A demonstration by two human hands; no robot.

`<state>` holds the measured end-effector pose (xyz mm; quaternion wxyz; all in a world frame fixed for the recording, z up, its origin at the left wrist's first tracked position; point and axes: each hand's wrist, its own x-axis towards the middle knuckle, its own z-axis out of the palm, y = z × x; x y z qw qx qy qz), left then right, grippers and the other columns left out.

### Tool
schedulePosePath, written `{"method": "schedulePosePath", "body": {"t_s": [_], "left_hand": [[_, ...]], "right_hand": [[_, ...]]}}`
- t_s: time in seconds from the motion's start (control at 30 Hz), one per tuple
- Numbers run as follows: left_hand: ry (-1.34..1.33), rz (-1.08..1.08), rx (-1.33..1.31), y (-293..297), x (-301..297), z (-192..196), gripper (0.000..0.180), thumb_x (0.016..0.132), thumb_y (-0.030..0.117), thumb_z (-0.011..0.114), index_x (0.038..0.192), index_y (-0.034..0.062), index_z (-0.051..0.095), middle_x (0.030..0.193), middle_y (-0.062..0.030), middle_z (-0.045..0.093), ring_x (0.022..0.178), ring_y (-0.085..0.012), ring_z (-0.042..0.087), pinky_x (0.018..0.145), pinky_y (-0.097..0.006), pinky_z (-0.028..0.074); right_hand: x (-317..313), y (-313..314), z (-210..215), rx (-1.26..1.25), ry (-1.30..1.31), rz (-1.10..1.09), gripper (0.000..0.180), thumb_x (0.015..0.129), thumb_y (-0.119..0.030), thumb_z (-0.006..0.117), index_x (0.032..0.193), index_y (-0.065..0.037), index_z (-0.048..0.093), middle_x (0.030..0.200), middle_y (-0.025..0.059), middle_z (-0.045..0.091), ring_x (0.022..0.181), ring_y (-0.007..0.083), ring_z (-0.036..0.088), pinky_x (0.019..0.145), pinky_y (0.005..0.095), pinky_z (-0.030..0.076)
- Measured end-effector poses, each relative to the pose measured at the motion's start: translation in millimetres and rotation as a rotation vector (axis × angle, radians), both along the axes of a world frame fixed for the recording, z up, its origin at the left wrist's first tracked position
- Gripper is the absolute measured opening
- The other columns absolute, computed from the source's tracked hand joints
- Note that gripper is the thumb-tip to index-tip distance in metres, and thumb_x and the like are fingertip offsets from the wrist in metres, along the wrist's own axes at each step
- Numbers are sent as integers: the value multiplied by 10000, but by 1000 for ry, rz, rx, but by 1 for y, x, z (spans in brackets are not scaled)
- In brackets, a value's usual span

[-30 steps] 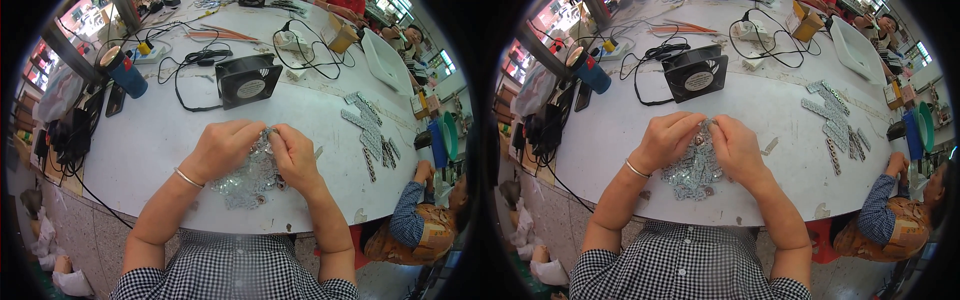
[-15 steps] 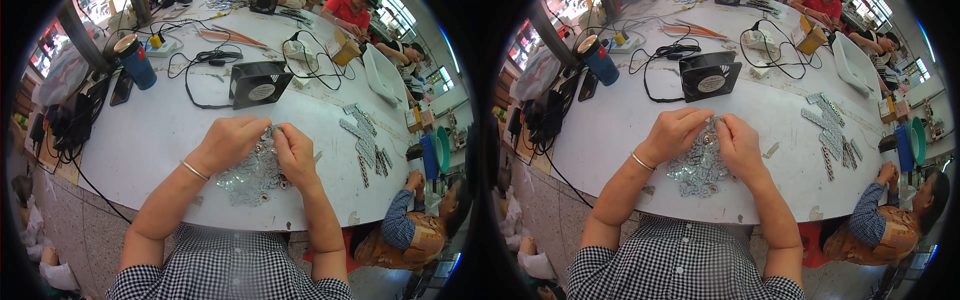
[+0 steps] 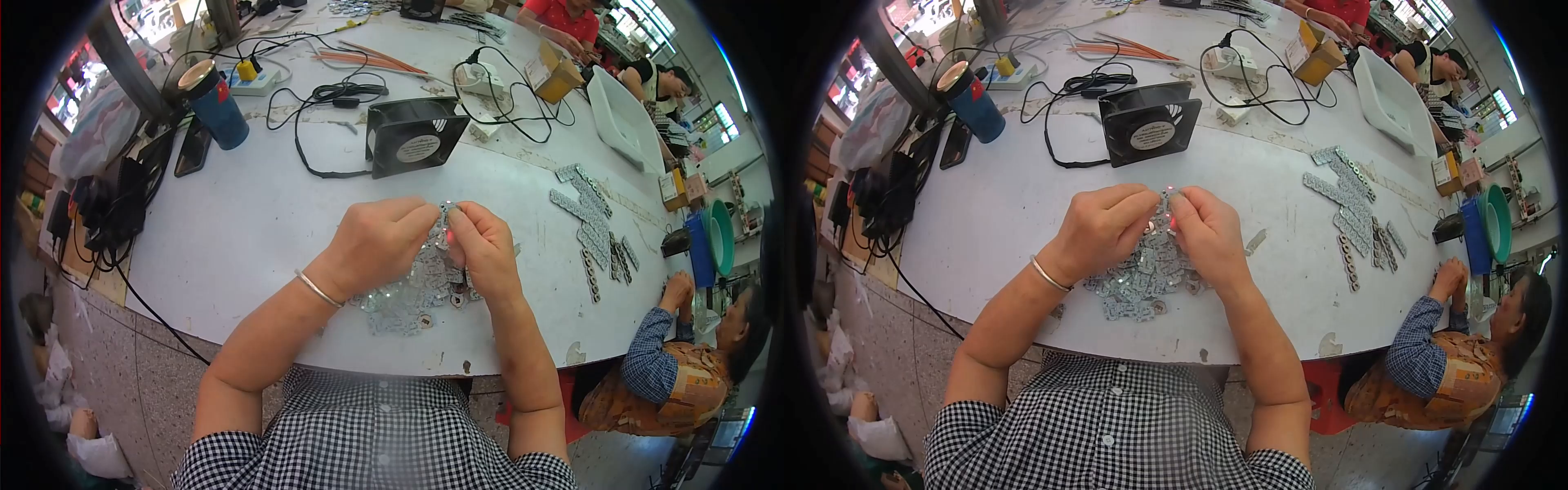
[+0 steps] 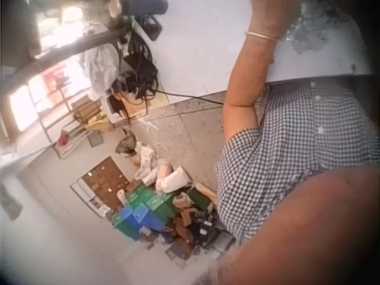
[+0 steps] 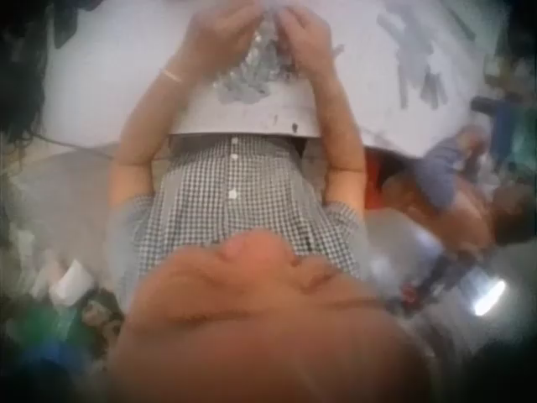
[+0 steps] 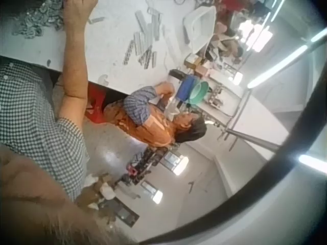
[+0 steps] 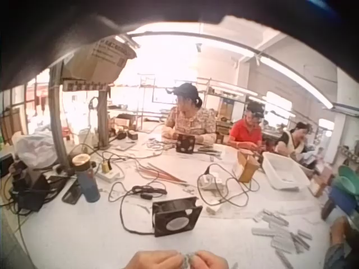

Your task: Testing and inspecting small electronic LED components at a workshop table.

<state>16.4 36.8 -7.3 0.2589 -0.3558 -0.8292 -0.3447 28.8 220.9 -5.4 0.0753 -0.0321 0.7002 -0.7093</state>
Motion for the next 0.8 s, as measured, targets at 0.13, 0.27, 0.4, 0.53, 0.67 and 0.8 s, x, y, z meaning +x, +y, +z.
{"method": "schedulePosePath", "body": {"t_s": [0.13, 0.27, 0.4, 0.53, 0.67, 0.8], "left_hand": [[-32, -13, 20, 0, -1, -2, 167, 802, -5, 696, 966, 9, 670, 901, -133, 695, 705, -290, 678, 602, -330, 552], [-190, 31, 212, 3, 2, -4, 164, 800, 1, 704, 961, 0, 673, 900, -138, 695, 726, -278, 684, 633, -332, 552], [-333, -68, 11, -1, 1, -7, 245, 806, 25, 712, 1043, -7, 664, 944, -152, 693, 798, -283, 691, 694, -325, 551], [-358, -134, 102, 3, 5, 1, 499, 777, 1, 676, 1265, 9, 570, 1183, -191, 635, 1007, -327, 656, 819, -333, 542], [-373, -214, 133, -2, 3, 7, 657, 732, -38, 615, 1372, 22, 478, 1319, -195, 558, 1136, -339, 605, 897, -361, 526], [-370, -269, 112, 0, 1, 4, 732, 696, -59, 569, 1411, 30, 442, 1326, -187, 554, 1183, -325, 590, 933, -369, 519]], "right_hand": [[-2, 7, -1, -27, -12, 29, 189, 1000, -181, 555, 952, -22, 646, 684, -53, 519, 561, 27, 421, 497, 203, 333], [-1, 11, 1, 181, 118, 114, 195, 989, -170, 583, 996, -6, 689, 696, -42, 556, 563, 28, 442, 513, 200, 353], [-6, 28, -5, 299, 244, 39, 192, 972, -151, 606, 1016, 7, 705, 732, -26, 588, 578, 30, 457, 529, 194, 372], [-4, 29, 1, 261, 285, 26, 177, 968, -110, 581, 1017, 19, 693, 805, -4, 611, 629, 53, 497, 563, 213, 400], [6, 12, -1, 347, 459, 126, 175, 955, -71, 559, 1028, 35, 677, 839, 47, 629, 709, 120, 556, 642, 271, 451], [6, 10, -5, 378, 473, 161, 180, 945, -69, 565, 1035, 49, 666, 835, 82, 632, 741, 157, 572, 681, 297, 464]]}}
